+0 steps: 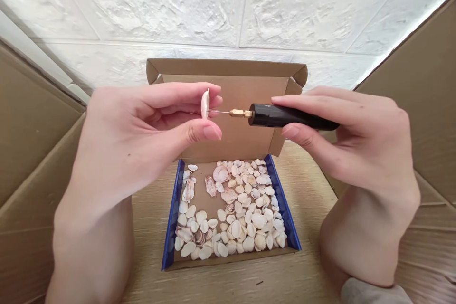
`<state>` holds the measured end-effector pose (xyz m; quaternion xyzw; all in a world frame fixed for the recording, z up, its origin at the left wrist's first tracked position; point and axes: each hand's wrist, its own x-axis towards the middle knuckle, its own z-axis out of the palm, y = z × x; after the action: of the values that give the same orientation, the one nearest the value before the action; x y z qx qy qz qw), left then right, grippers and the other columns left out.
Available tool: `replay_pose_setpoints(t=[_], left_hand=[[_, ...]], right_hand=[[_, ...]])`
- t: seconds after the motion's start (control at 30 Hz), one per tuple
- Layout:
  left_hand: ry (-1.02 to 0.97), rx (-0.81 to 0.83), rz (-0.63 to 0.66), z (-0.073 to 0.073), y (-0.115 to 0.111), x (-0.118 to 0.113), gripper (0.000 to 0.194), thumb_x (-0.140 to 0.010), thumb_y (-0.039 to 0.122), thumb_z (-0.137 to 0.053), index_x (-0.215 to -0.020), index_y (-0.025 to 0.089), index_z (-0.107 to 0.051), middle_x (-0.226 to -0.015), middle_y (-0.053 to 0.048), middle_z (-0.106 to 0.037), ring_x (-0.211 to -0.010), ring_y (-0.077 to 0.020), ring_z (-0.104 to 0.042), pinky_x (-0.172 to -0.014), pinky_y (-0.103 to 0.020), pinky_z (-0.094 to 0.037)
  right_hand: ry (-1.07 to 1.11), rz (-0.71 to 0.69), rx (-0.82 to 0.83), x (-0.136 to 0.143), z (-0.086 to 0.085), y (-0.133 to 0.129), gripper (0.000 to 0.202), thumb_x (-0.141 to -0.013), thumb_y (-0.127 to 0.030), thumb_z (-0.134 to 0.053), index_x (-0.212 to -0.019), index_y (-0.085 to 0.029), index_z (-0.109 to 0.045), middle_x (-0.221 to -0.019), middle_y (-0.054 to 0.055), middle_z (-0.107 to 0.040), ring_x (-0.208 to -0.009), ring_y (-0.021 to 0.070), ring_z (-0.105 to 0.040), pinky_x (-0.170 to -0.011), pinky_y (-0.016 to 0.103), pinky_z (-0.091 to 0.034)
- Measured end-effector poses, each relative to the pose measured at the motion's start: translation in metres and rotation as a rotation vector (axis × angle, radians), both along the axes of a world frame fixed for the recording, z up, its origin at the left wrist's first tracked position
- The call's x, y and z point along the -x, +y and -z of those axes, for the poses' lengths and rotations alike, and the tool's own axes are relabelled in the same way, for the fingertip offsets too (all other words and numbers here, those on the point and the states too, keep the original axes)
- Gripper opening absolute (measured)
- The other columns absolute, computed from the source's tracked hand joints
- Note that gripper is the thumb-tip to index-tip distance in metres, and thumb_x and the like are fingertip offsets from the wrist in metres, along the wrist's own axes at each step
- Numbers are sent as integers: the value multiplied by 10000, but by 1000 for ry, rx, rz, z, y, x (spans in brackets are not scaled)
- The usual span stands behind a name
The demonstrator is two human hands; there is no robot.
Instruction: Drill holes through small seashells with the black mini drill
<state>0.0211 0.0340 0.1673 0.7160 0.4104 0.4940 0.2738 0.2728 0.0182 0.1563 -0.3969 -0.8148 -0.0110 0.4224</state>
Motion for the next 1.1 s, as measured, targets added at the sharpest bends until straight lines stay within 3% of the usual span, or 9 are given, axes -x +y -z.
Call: replay_pose_setpoints(t=[0.13, 0.33, 0.53, 0.73, 0.87, 0.97, 1.1], left_hand=[[5, 36, 7, 1, 2, -1, 220, -736, 210, -817, -918, 328, -780, -956, 69, -763, -908, -208, -744, -851, -370, -667], [-7, 35, -9, 2, 3, 0, 233, -755, 220, -805, -960, 328, -781, -972, 66, -765, -928, -207, -739, -875, -365, -657], [-24, 40, 25, 1, 3, 0, 163, -751, 204, -809, -891, 285, -789, -913, 57, -761, -894, -174, -719, -859, -322, -643], [-23, -132, 169, 10, 11, 7, 202, -729, 146, -816, -901, 252, -794, -847, 27, -731, -810, -149, -704, -726, -244, -634], [-35, -113, 188, 14, 14, 10, 226, -752, 144, -795, -953, 248, -791, -915, 10, -743, -895, -185, -709, -792, -294, -629], [-40, -114, 197, 15, 16, 9, 261, -746, 127, -798, -971, 260, -792, -947, 6, -754, -924, -202, -712, -804, -315, -630], [-40, -117, 209, 15, 15, 9, 305, -739, 116, -806, -1000, 274, -791, -950, 17, -766, -869, -176, -727, -762, -272, -638]], right_hand=[[38, 10, -19, 1, 0, 0, 315, -850, -285, -699, -1151, -377, -697, -1069, -21, -731, -898, 213, -689, -773, 402, -568], [111, 85, 35, 4, 3, -2, 129, -870, -342, -683, -998, -339, -696, -706, -53, -692, -566, 144, -592, -495, 327, -483], [193, 33, 37, 5, 2, -3, 321, -736, -248, -804, -1011, -368, -690, -946, -17, -733, -829, 242, -688, -633, 405, -536], [154, 142, -3, 5, 2, -5, 39, -830, -269, -732, -854, -283, -706, -642, -61, -668, -524, 119, -572, -465, 309, -428], [144, 62, 45, 5, 1, -3, 271, -752, -230, -805, -986, -297, -685, -890, -25, -726, -753, 167, -665, -609, 323, -518], [155, 55, 55, 5, 0, -3, 286, -766, -200, -782, -1000, -329, -678, -948, -22, -717, -825, 189, -673, -661, 343, -525], [104, 78, 2, 4, 0, -2, 67, -803, -293, -767, -840, -279, -712, -684, -64, -688, -538, 101, -574, -466, 273, -420]])
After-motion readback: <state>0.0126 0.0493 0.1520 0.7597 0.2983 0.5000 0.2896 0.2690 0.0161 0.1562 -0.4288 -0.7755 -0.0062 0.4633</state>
